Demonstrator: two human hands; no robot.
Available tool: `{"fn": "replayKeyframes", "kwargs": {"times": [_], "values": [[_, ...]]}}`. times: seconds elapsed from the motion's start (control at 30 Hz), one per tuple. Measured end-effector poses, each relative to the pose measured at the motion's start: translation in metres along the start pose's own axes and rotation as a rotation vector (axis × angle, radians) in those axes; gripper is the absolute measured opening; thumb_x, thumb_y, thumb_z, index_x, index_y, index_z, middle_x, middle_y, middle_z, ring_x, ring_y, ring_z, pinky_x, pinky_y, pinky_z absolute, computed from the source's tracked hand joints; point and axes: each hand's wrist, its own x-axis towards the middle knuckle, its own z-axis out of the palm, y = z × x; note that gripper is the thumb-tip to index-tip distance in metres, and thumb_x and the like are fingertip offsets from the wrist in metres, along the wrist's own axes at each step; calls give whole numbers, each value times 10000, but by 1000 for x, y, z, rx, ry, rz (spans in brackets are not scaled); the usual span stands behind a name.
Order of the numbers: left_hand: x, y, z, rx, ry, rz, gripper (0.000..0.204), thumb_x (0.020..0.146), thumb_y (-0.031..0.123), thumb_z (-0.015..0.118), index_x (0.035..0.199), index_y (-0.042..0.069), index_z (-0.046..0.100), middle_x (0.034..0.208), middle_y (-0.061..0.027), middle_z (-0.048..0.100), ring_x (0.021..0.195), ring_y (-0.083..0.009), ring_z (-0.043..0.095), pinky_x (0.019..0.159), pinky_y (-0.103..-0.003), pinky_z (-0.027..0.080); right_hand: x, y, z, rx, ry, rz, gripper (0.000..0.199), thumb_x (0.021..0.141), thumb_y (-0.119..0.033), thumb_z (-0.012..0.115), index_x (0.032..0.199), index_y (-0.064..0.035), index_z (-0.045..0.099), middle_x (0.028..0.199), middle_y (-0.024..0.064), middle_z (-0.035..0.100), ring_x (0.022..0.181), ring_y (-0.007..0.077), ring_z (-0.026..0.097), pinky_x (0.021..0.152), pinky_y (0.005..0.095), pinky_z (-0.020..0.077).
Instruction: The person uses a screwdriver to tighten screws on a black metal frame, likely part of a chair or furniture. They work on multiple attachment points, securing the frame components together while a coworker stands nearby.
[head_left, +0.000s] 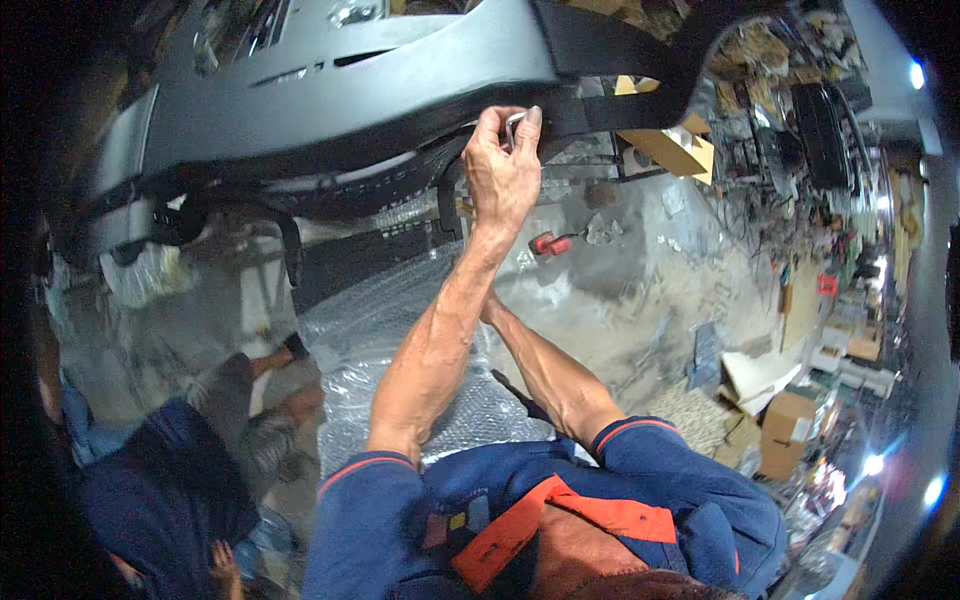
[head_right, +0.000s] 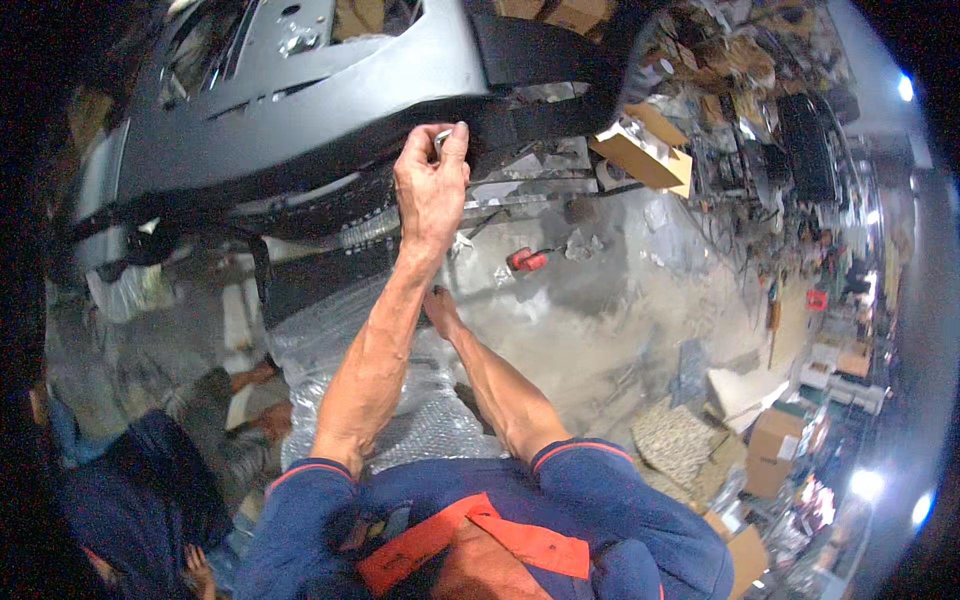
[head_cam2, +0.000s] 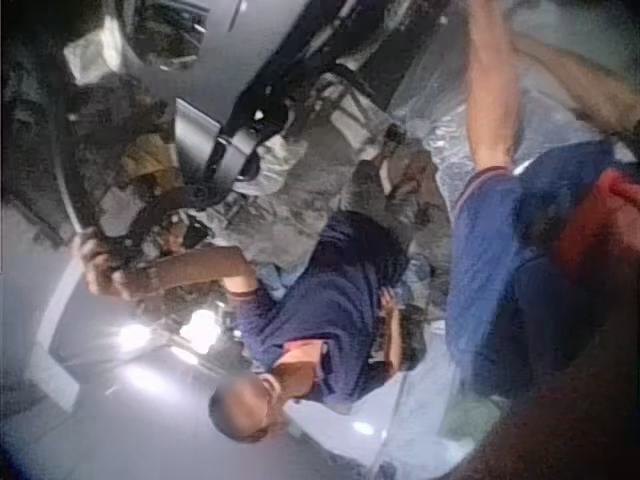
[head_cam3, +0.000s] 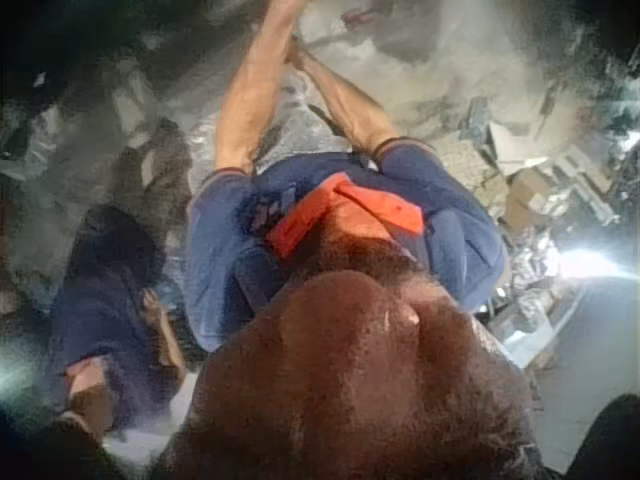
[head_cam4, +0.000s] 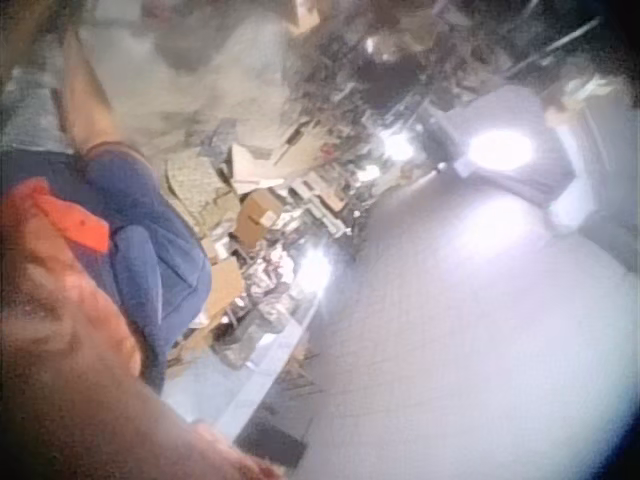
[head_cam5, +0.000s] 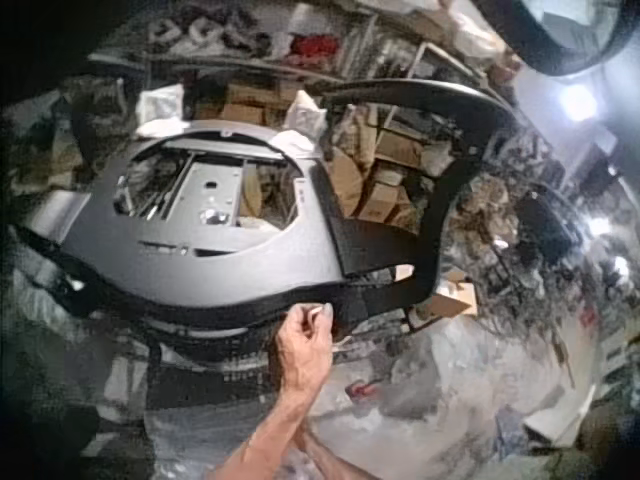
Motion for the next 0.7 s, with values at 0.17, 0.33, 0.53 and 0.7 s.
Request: {"fn": "replayKeyframes", "kwargs": {"times": [0.17, 0.33, 0.53, 0.7], "values": [[-8, -9, -13, -72, -121, 92, 193, 1030, 196, 595, 1097, 44, 693, 781, 29, 608, 650, -30, 496, 558, -202, 408, -5, -7, -3, -6, -8, 37, 891, 910, -661, 591, 1301, 139, 551, 1187, 237, 657, 1079, 306, 628, 919, 412, 495], [0, -11, -6, -75, -108, 150, 184, 1033, 183, 581, 1090, 36, 676, 792, 21, 623, 659, -29, 494, 569, -210, 419, -5, -7, -6, -10, -13, 47, 895, 911, -660, 591, 1289, 150, 553, 1182, 236, 657, 1075, 302, 626, 920, 410, 492], [1, -8, -6, -290, -70, 31, 184, 1014, 205, 624, 972, 26, 637, 756, 17, 591, 668, -33, 504, 558, -232, 428, -5, -4, -5, 1, -16, 58, 900, 912, -660, 589, 1275, 163, 556, 1177, 235, 656, 1069, 298, 624, 920, 406, 489], [1, -16, -8, -11, -112, 166, 136, 1004, 163, 636, 984, 28, 642, 778, 17, 592, 699, -31, 511, 587, -231, 434, -2, -6, -3, 16, -22, 57, 905, 913, -660, 588, 1264, 174, 559, 1172, 234, 656, 1064, 294, 622, 921, 404, 487]]}}
